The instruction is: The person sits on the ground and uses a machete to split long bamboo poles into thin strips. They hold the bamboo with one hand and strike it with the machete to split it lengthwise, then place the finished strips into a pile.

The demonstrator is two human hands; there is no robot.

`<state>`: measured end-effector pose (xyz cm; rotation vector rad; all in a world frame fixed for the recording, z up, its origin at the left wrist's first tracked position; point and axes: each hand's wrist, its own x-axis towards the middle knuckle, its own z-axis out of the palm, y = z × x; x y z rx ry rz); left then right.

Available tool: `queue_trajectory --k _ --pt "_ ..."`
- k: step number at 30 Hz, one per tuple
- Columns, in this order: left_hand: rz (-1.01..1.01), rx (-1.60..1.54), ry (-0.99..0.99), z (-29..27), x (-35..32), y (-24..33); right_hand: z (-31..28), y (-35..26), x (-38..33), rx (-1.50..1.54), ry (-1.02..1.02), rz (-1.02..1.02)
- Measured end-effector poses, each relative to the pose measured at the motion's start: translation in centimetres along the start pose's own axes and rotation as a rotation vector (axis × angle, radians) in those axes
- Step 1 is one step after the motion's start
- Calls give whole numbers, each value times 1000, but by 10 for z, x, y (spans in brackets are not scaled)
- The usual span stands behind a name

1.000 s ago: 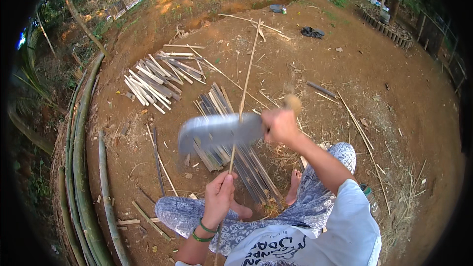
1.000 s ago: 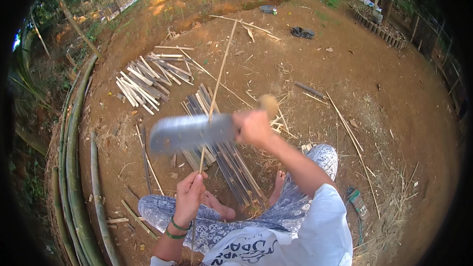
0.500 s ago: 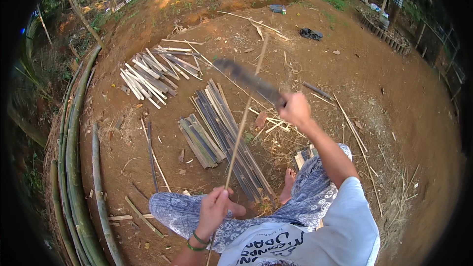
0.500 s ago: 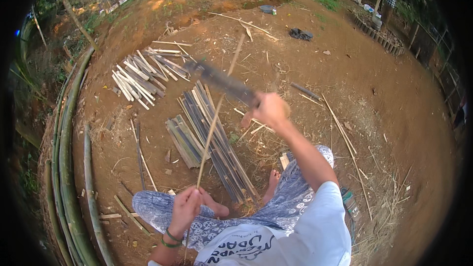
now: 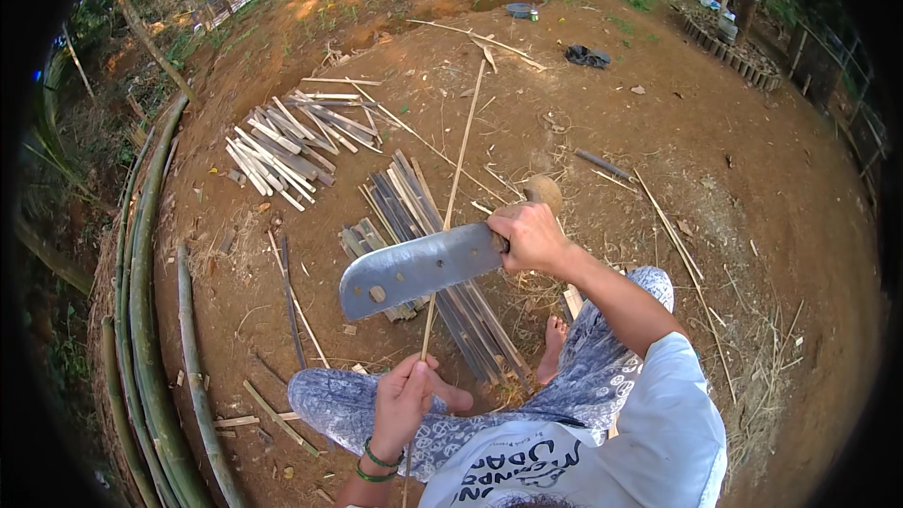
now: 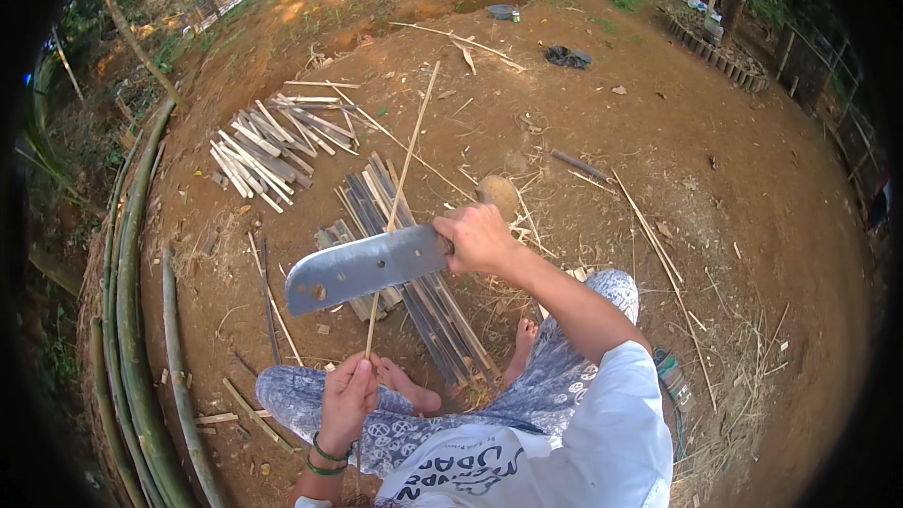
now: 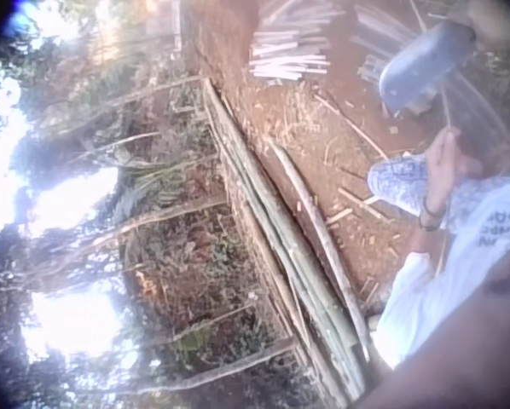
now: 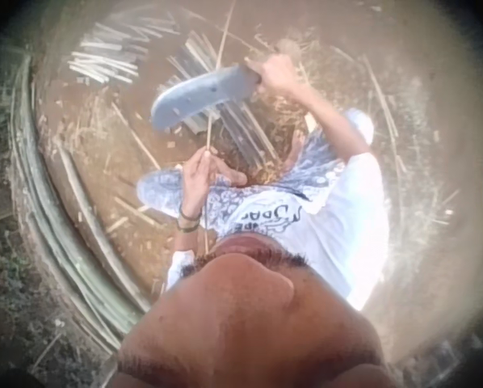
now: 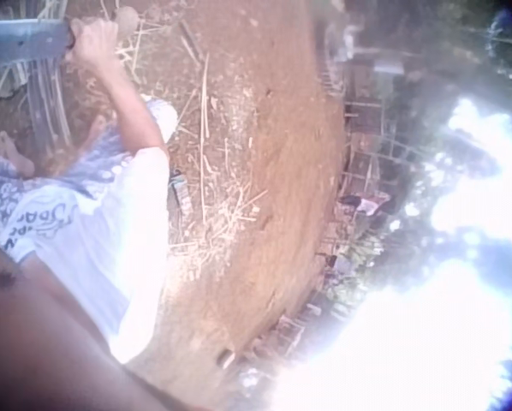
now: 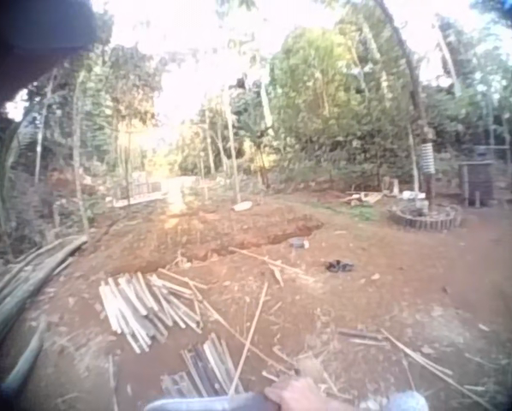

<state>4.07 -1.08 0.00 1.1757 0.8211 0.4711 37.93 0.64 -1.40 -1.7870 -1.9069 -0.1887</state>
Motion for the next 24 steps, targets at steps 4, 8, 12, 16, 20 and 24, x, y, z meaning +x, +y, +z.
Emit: queue_trajectory --k 4,8,12,16,20,24 --pt "-43 -72 -3 -2 -9 0 -6 4 3 -7 12 -102" --pt "-128 40 72 -17 -50 -15 -33 20 28 -327 -190 499" --pt "-270 -166 100 -44 -86 -36 -53 157 15 -11 259 861" --pt "-223 -238 4 -36 -33 -24 -10 112 -6 255 369 492" --pt "-152 -260 -102 -14 26 -5 16 11 1 63 -14 312" --pt "-101 -191 -14 6 58 3 30 -36 -10 120 -23 -87"
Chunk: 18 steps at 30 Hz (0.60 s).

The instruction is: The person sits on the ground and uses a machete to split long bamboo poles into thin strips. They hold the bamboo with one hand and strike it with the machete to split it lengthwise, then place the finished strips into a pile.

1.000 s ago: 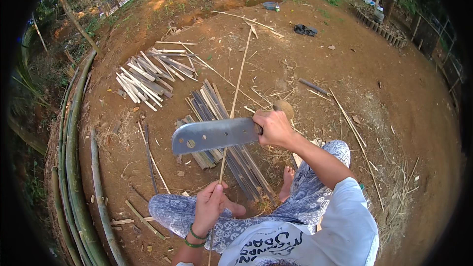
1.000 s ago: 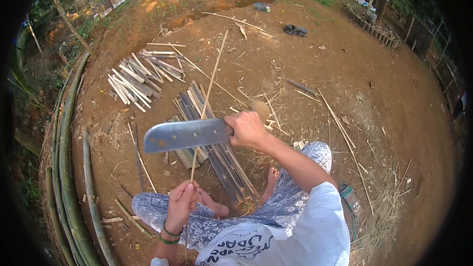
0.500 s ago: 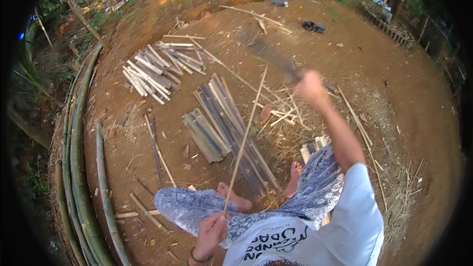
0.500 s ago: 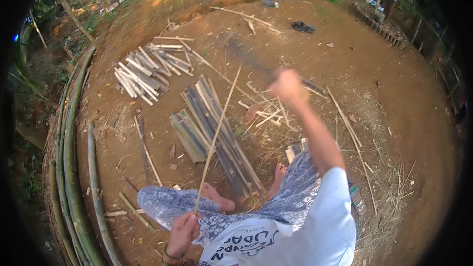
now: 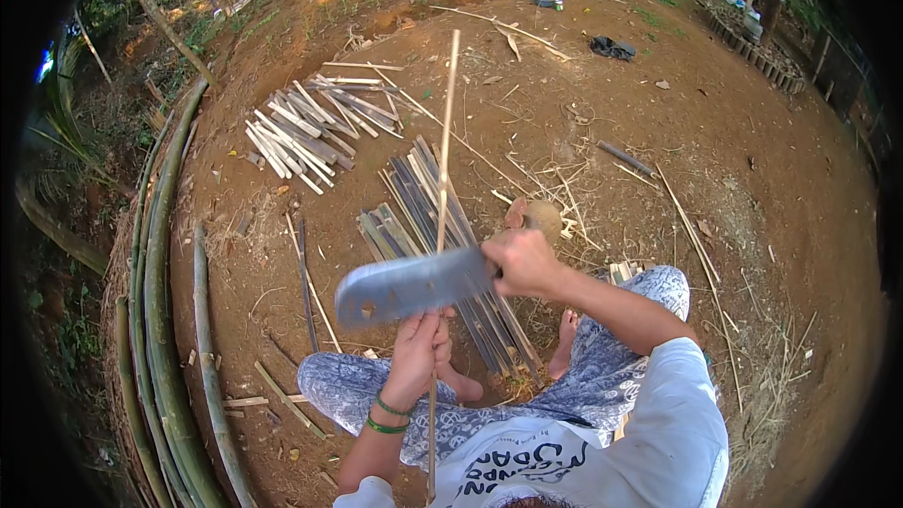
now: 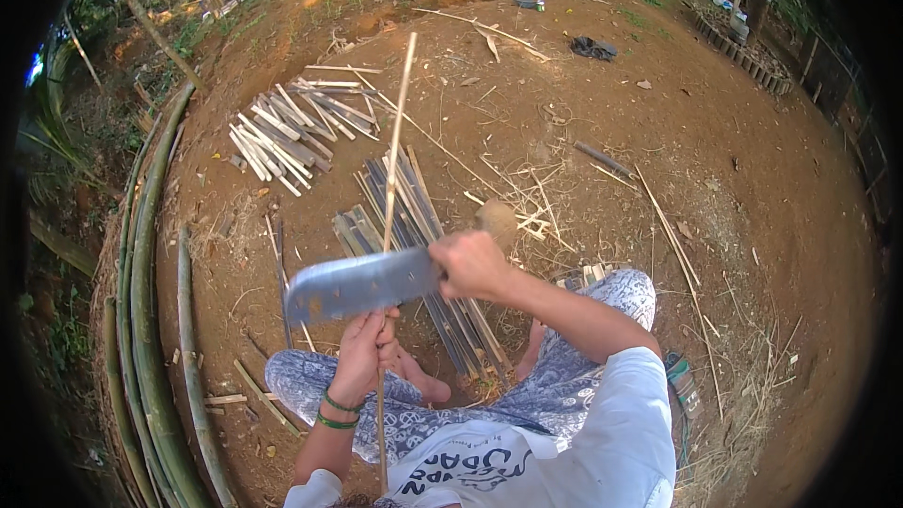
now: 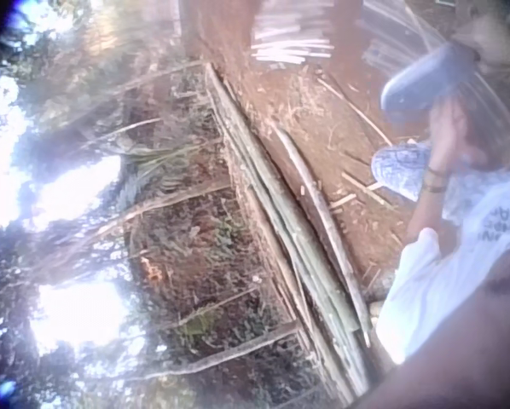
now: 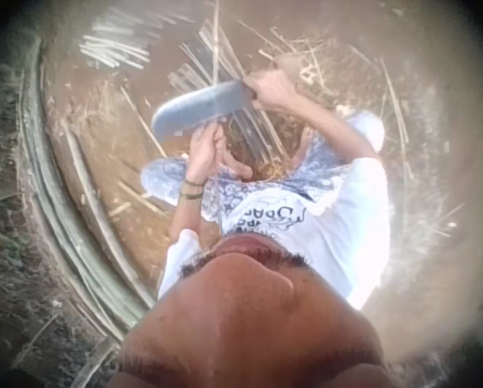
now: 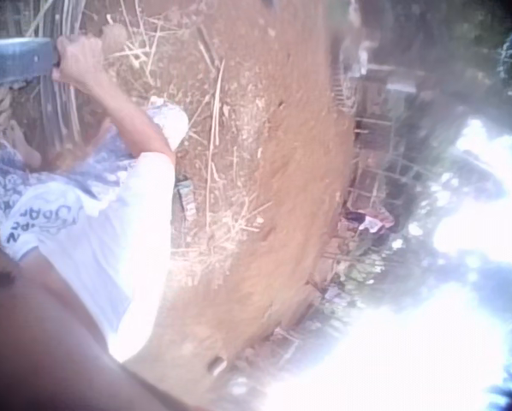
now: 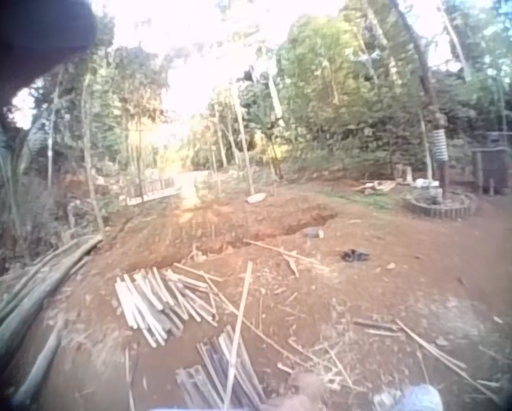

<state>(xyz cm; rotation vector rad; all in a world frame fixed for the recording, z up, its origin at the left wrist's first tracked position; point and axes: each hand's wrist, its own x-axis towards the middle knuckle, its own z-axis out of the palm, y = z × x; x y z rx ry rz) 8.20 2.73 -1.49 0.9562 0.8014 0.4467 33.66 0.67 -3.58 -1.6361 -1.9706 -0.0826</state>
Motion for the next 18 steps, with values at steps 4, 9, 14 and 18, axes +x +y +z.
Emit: queue_trajectory --k 4,9,14,18 --pt "68 183 43 5 -8 -12 -13 28 14 18 -52 206" --pt "76 104 -41 11 1 -17 -16 24 7 -153 -69 240" --pt "159 322 -17 3 -21 -29 -11 57 0 -112 4 378" --pt "167 385 -10 -14 -23 -30 -23 74 4 13 52 631"
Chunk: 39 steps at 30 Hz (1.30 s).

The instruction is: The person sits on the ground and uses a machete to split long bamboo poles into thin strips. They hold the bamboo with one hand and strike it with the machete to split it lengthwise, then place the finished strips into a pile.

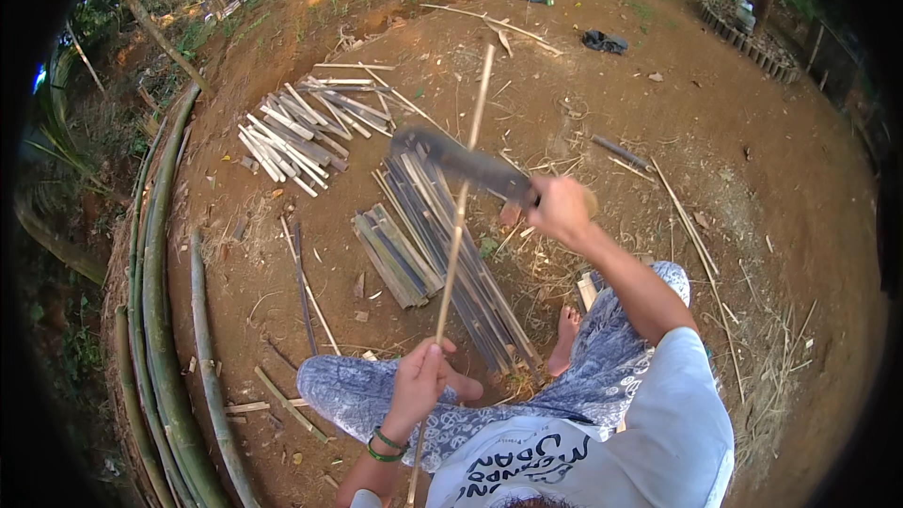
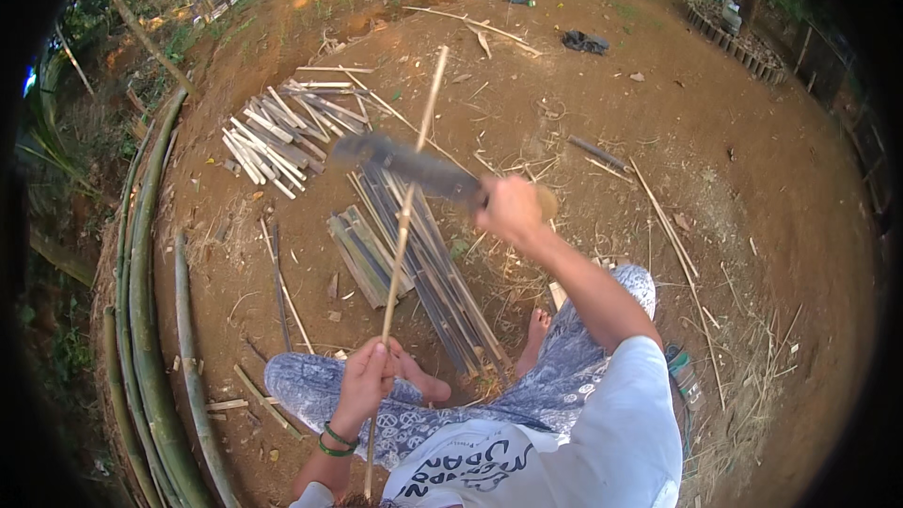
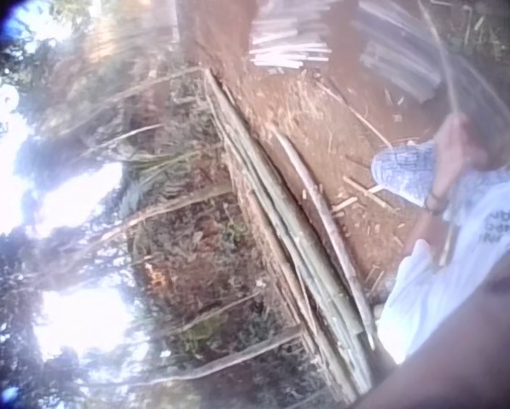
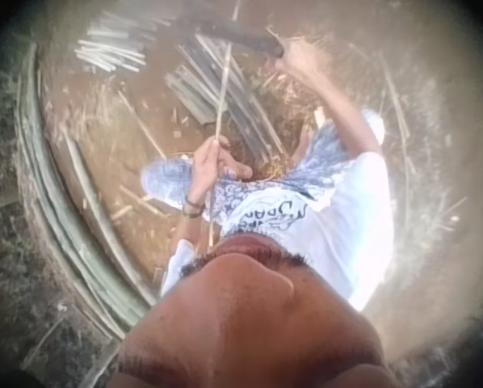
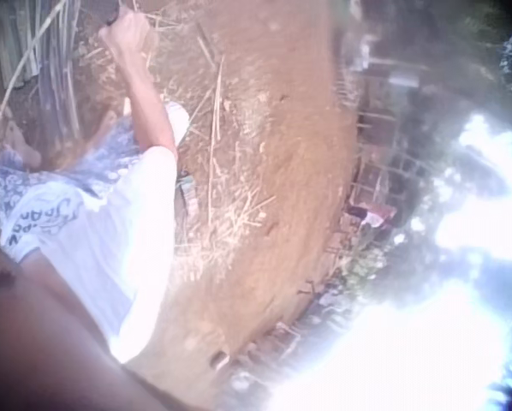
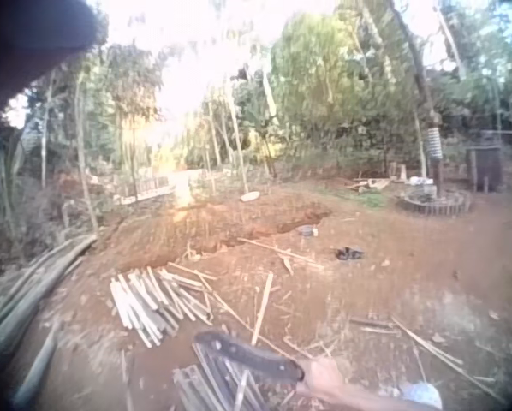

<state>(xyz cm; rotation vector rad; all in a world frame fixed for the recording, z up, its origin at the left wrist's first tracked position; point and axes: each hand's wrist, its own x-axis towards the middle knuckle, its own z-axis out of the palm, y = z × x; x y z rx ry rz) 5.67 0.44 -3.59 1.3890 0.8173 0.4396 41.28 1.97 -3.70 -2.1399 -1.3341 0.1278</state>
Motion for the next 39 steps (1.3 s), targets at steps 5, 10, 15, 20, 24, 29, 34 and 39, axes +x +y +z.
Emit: queue_trajectory --k 5,10,15,20,24,29,34,39 --pt "166 274 107 1 4 -6 7 -20 -28 -98 51 -432" --pt "191 349 199 11 -3 -5 7 -15 -17 -158 -1 -241" --pt "304 498 226 13 -27 -14 -2 14 0 -187 67 -277" --pt "225 506 202 -3 -45 -18 -42 -7 6 -135 -5 66" --pt "258 513 199 -2 -33 -22 -5 -1 -17 -108 54 -433" --pt "196 510 184 -6 -64 -28 -46 24 20 -171 -14 98" --pt "58 528 123 -15 -80 -17 -36 32 31 -150 -67 213" --pt "-10 556 247 -45 -144 -44 -42 150 67 91 265 555"
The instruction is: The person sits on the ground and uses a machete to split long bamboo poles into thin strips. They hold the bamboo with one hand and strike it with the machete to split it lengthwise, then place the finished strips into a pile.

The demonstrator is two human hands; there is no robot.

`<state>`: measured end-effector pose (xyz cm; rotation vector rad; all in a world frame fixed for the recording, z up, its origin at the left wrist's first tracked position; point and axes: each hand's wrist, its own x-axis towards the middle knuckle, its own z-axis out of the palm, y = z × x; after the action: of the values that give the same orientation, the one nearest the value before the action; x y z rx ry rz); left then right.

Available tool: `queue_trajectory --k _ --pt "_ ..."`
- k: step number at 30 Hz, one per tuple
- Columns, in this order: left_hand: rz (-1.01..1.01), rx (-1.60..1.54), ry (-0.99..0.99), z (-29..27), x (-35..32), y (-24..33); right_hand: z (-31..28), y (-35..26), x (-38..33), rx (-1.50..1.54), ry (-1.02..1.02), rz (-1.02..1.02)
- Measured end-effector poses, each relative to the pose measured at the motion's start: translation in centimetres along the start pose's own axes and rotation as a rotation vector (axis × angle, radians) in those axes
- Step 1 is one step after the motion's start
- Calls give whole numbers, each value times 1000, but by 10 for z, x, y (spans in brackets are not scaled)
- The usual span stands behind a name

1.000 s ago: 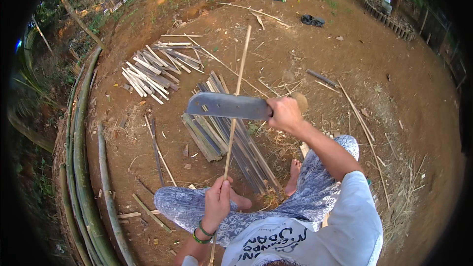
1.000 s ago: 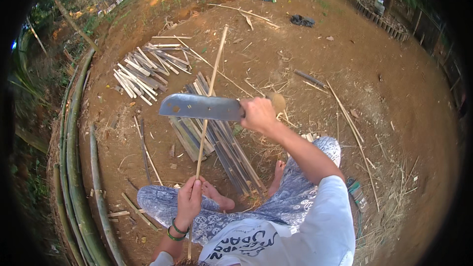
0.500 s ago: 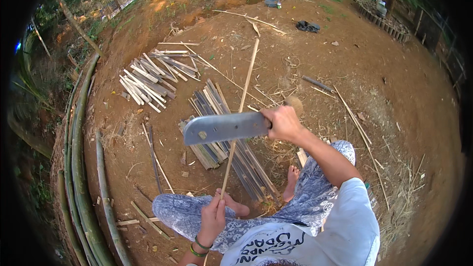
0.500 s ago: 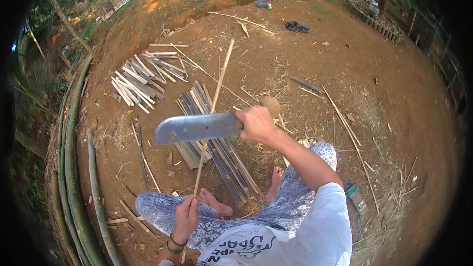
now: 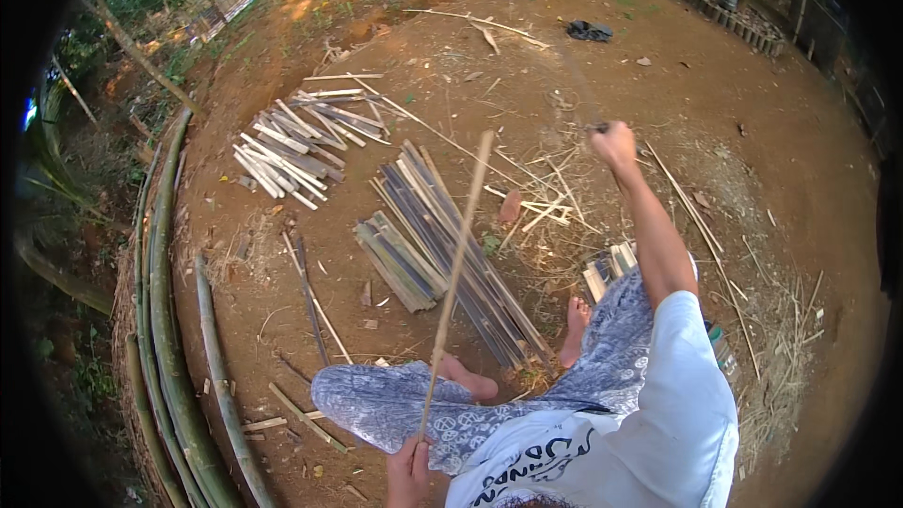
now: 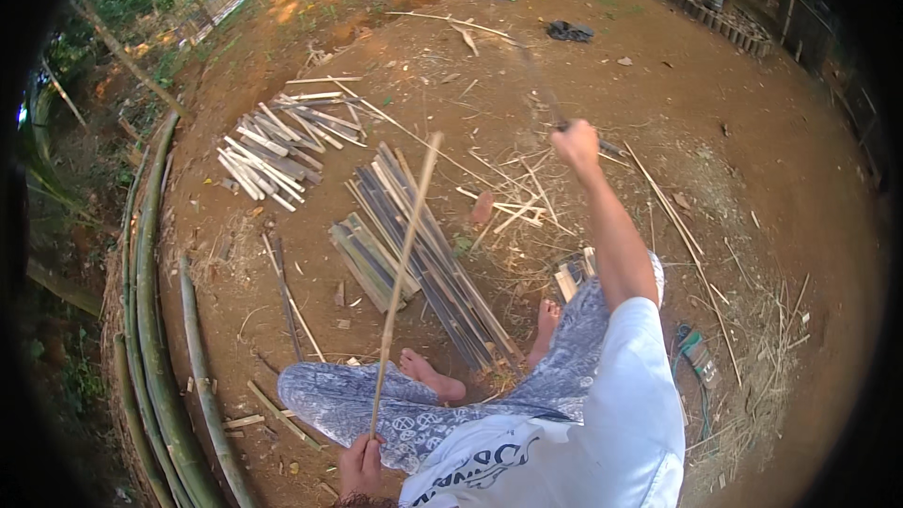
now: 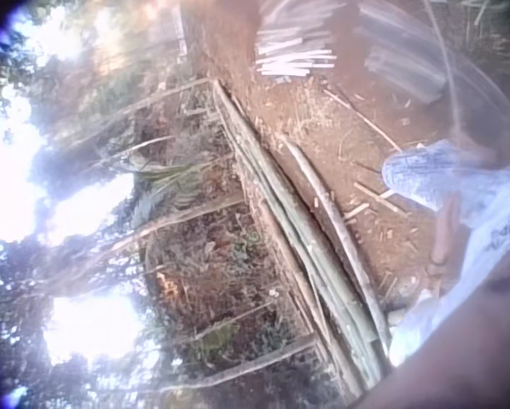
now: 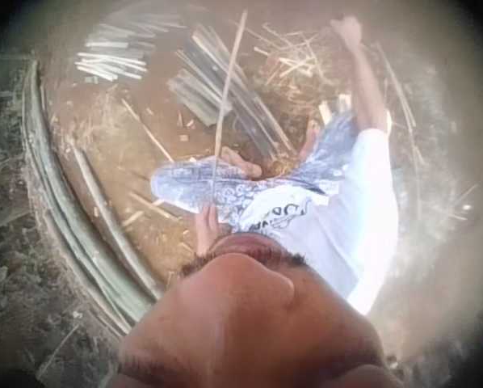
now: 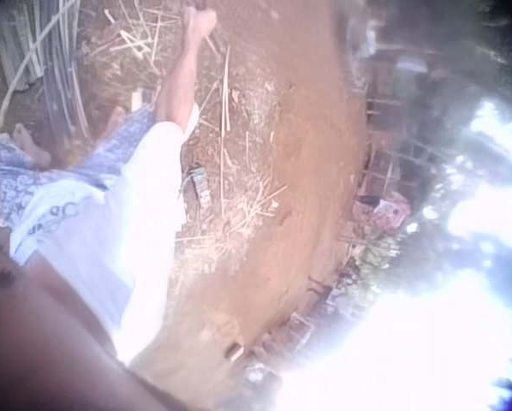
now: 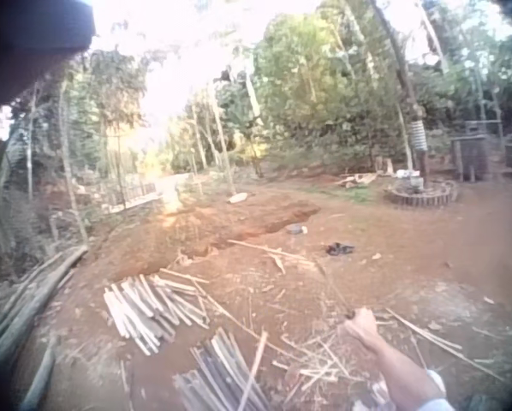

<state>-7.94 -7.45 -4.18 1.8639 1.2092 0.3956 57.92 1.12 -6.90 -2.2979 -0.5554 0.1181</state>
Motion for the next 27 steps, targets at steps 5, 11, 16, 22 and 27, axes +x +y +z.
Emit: queue_trajectory --k 5,11,16,22,27 --pt "111 34 59 37 31 15 19 -46 -65 612 -228 -42" --pt "187 55 160 59 55 10 4 -89 -129 1310 -571 -36" --pt "253 31 145 65 56 17 2 -92 -123 1359 -391 -51" --pt "259 33 106 66 60 18 14 -85 -123 1072 -115 -53" --pt "168 -43 -23 61 60 21 10 -86 -125 928 -76 -125"
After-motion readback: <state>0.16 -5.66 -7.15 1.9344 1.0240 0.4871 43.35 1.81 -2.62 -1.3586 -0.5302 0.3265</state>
